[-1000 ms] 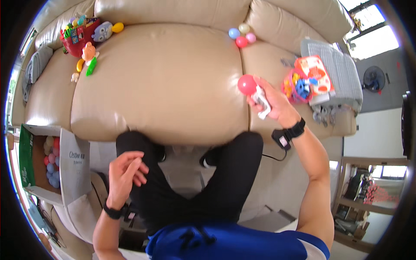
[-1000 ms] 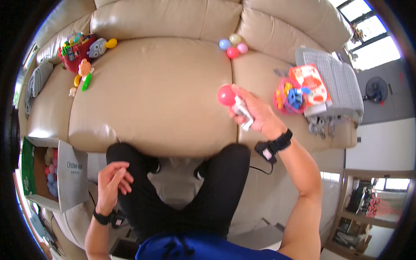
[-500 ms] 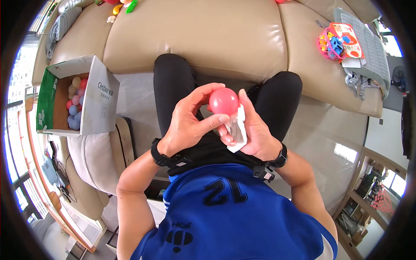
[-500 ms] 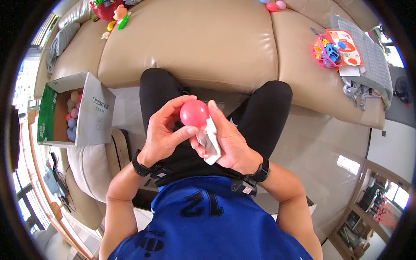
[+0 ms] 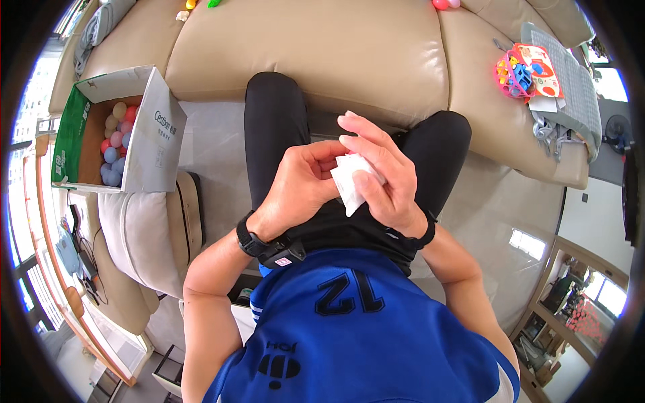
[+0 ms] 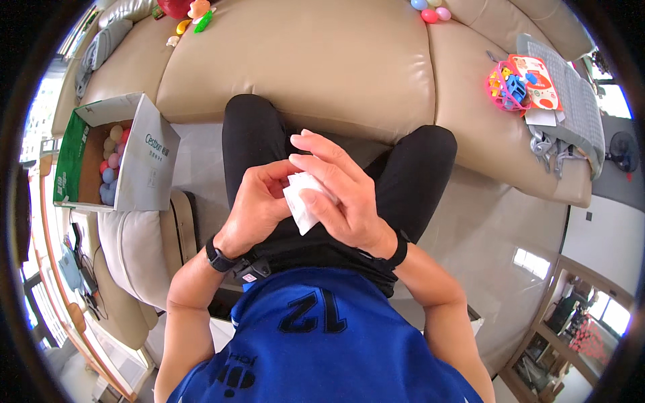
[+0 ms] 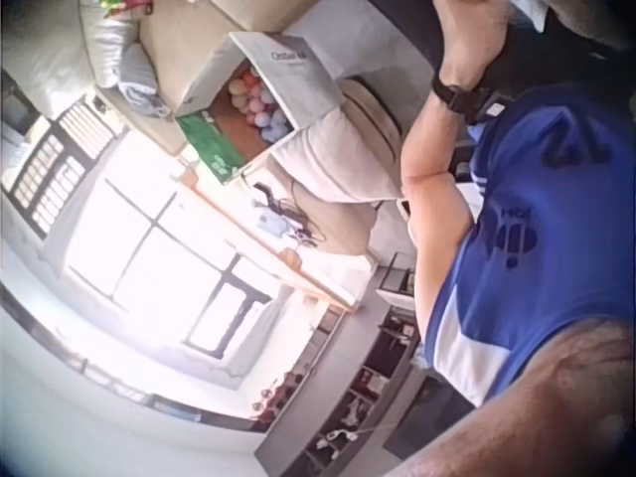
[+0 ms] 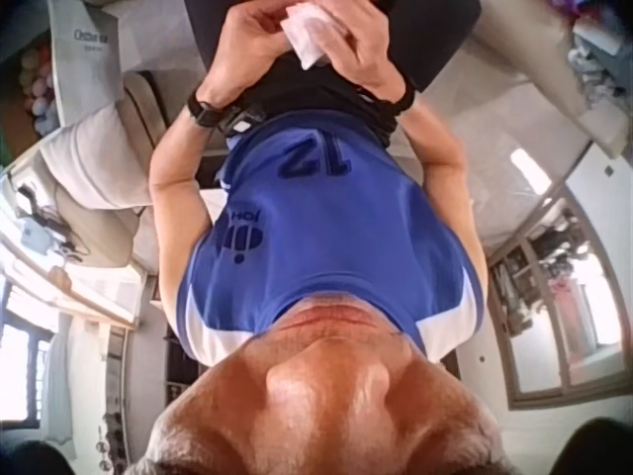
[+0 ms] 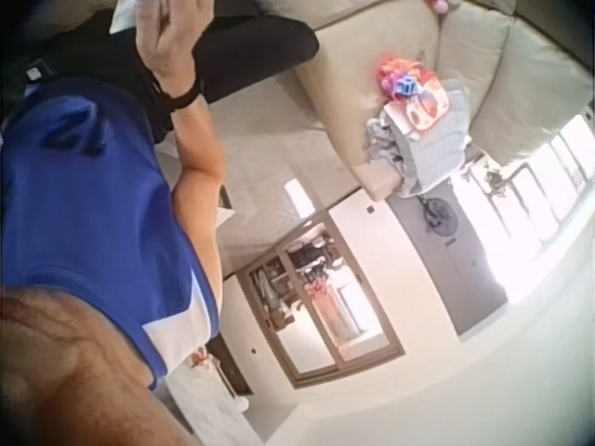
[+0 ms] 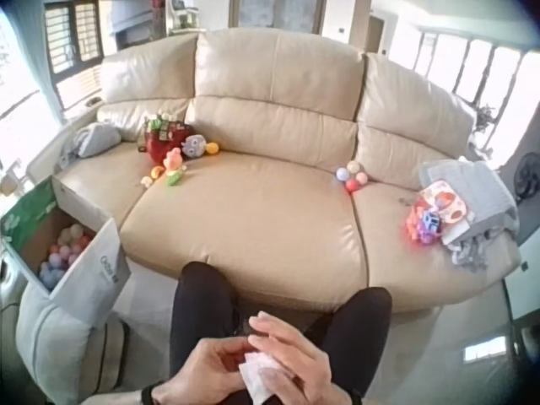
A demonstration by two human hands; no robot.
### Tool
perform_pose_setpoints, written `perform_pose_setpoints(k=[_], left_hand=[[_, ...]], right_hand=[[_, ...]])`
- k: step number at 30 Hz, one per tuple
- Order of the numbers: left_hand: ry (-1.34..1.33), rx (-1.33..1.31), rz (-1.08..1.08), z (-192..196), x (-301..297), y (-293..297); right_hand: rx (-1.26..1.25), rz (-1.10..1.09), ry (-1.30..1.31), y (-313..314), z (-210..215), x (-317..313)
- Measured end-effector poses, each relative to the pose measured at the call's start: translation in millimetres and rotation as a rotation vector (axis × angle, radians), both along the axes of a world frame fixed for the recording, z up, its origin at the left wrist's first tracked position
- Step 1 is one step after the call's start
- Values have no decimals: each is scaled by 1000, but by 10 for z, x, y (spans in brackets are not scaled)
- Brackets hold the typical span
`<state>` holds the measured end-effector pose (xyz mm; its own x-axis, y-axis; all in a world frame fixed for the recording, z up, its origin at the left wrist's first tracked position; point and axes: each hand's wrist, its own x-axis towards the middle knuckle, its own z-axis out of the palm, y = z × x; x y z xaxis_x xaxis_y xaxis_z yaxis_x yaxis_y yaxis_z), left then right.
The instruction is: Wipe plastic balls with a tissue and place them in a box or bowl.
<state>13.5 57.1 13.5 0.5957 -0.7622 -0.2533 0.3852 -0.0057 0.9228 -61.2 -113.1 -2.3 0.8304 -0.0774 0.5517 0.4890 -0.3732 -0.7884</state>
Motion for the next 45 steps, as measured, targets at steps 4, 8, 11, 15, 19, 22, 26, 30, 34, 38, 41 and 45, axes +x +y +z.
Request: perform_pose_setpoints(k=[4, 8, 11, 15, 19, 22, 26, 30, 34, 38, 41, 45], left_hand=[[-888, 32, 124, -57, -77, -79], [-916, -29, 128, -117, -41, -91], [44, -155, 34, -163, -42, -76], [718, -328, -142, -170, 38, -17], [192, -161, -100, -149, -10, -46], [-830, -66, 2, -18, -10, -115], [-572, -122, -87, -75, -11, -91], [162, -255, -86, -118, -59, -81], [311, -285, -78, -120, -114, -98], [55, -258, -85, -93, -108, -160], [155, -233, -47, -133, -106, -204], [524, -269, 56, -106, -96, -201]], right_hand=[[888, -15, 546, 103, 28, -37], [1450, 178, 709, 21, -12, -19], [769, -75, 462, 146, 44, -49], [-117, 26, -141, -86, -23, 20], [238, 120, 117, -89, -41, -86], [845, 49, 360, 94, 102, -102], [1305, 140, 463, 94, 81, -124], [1143, 72, 449, 37, 106, -108], [891, -3, 371, 2, 93, -66], [979, -95, 357, 66, 162, -15], [779, -252, 312, 54, 60, -8], [-49, -204, -88, -39, -7, -47]])
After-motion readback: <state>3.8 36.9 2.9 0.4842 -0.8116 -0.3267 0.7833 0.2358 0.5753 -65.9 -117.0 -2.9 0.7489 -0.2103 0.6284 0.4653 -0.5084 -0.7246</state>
